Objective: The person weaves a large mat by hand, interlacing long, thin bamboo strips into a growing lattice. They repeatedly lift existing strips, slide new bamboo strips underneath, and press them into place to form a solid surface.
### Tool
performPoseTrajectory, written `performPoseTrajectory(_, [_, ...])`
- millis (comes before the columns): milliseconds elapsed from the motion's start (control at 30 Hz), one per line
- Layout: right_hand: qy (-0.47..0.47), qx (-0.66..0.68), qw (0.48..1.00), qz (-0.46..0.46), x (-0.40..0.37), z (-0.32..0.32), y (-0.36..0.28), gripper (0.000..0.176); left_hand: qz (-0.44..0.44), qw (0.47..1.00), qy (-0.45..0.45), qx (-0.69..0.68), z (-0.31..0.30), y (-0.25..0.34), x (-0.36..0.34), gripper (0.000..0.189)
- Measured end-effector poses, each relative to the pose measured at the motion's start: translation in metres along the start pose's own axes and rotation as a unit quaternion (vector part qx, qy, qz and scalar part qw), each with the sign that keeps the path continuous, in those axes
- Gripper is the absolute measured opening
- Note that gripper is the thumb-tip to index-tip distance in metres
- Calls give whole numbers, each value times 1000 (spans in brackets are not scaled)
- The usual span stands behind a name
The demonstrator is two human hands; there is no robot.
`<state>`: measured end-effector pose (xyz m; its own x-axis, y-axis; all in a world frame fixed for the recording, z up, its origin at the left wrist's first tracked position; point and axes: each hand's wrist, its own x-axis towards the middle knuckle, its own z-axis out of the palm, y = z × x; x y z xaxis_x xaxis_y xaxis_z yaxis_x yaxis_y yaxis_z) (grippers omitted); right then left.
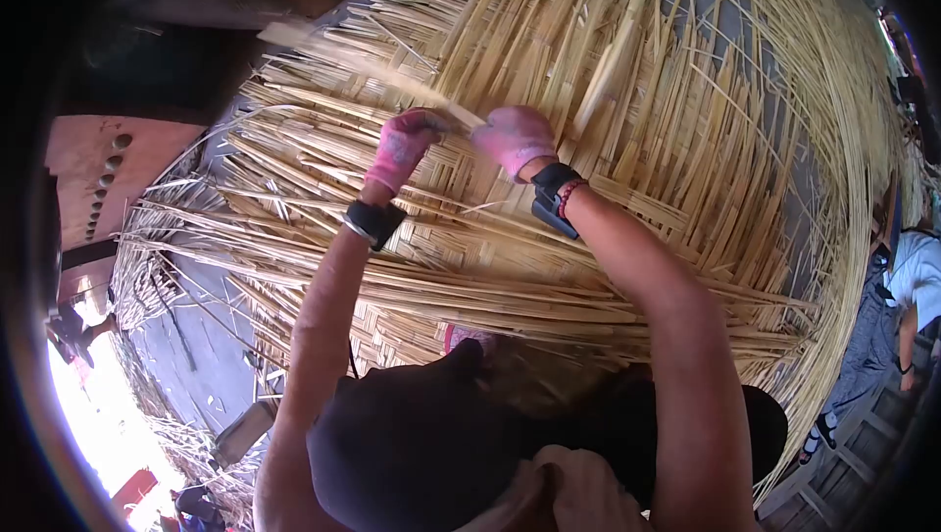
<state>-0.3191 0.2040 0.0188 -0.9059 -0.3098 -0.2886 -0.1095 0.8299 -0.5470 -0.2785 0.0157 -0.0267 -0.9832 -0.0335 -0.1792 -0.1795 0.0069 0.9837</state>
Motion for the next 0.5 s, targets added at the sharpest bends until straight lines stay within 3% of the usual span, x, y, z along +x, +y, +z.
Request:
performPoseTrajectory(100, [95,20,995,3,6,17,10,28,16,958,-10,287,-2,9,25,19])
performPoseTrajectory(233, [128,16,991,-38,2,19,11,28,18,827,-28,561,16,1,66,30])
performPoseTrajectory(367, [178,15,979,-96,-1,18,17,28,58,906,-39,418,16,-10,91,28])
performPoseTrajectory(400, [188,35,978,-81,-2,17,17,28,80,933,-78,341,16,5,85,31])
performPoseTrajectory(500, [204,80,975,-46,-8,15,14,29,120,852,-114,497,23,45,67,34])
